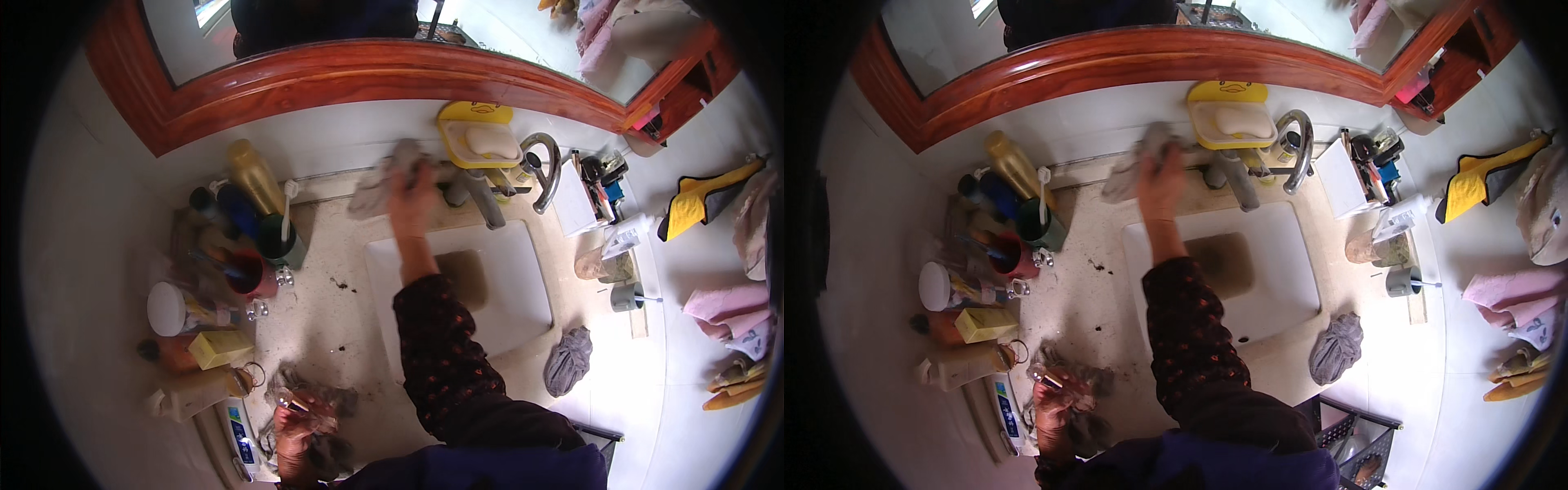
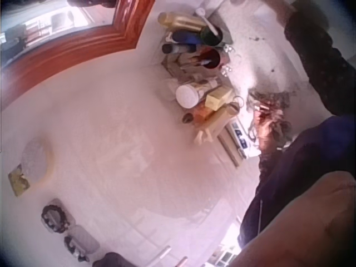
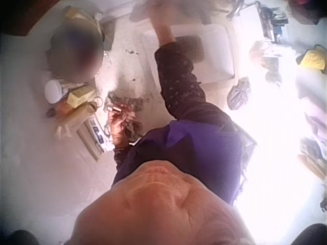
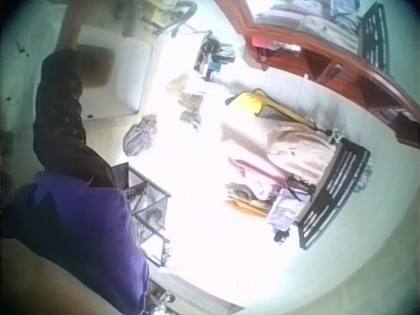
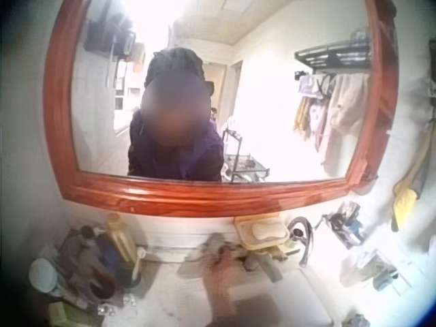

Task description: The person washes a cloth in the sink, applies liquid from a white bottle, scrubs the sink basin with the cloth, and wipes the faucet and surrounding countertop. They handle several small bottles and a toothbrush holder while cleaning.

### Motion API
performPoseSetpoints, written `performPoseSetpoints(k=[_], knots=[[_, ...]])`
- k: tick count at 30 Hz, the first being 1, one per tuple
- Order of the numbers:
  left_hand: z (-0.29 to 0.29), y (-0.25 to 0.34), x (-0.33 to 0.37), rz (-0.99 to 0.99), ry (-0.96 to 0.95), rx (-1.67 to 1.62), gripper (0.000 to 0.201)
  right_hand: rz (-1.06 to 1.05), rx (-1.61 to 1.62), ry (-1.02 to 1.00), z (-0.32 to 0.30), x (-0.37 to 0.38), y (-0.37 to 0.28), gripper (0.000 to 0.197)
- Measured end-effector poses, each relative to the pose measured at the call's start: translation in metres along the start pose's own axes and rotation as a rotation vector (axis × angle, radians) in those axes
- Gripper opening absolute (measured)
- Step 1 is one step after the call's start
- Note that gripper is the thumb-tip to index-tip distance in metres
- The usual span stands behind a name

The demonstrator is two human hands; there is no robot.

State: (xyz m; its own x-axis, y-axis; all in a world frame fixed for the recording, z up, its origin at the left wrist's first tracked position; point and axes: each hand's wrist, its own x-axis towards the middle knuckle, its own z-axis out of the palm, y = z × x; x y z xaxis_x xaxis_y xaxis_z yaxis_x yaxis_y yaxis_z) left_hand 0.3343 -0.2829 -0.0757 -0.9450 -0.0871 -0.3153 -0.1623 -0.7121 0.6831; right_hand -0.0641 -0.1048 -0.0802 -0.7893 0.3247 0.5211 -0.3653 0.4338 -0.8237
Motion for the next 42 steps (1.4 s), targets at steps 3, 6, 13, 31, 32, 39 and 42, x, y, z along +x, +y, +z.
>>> performPoseSetpoints(k=[3, 6, 13, 31, 32, 39, 42], knots=[[-0.001, -0.002, 0.005, -0.002, -0.023, 0.014, 0.047, 0.011, -0.366, 0.103, -0.039, 0.030, 0.022, 0.033], [-0.006, -0.006, 0.006, 0.017, -0.045, 0.016, 0.044, 0.134, -0.590, -0.036, -0.022, 0.025, 0.032, 0.021], [-0.006, -0.003, 0.006, -0.033, 0.001, 0.018, 0.044, -0.114, -0.456, -0.365, 0.058, -0.032, -0.026, 0.022], [-0.001, -0.002, 0.007, 0.005, -0.028, 0.004, 0.045, -0.339, -0.213, -0.451, 0.054, -0.022, -0.027, 0.028], [-0.002, -0.003, 0.003, -0.004, -0.011, 0.007, 0.045, -0.235, -0.239, -0.432, 0.039, -0.024, -0.028, 0.027], [-0.007, -0.006, 0.007, -0.003, -0.057, 0.000, 0.044, -0.126, -1.058, -0.537, -0.059, 0.012, 0.050, 0.026], [-0.005, -0.004, 0.007, -0.035, -0.040, -0.017, 0.044, -0.003, -1.069, -0.627, -0.009, -0.015, 0.024, 0.023]])
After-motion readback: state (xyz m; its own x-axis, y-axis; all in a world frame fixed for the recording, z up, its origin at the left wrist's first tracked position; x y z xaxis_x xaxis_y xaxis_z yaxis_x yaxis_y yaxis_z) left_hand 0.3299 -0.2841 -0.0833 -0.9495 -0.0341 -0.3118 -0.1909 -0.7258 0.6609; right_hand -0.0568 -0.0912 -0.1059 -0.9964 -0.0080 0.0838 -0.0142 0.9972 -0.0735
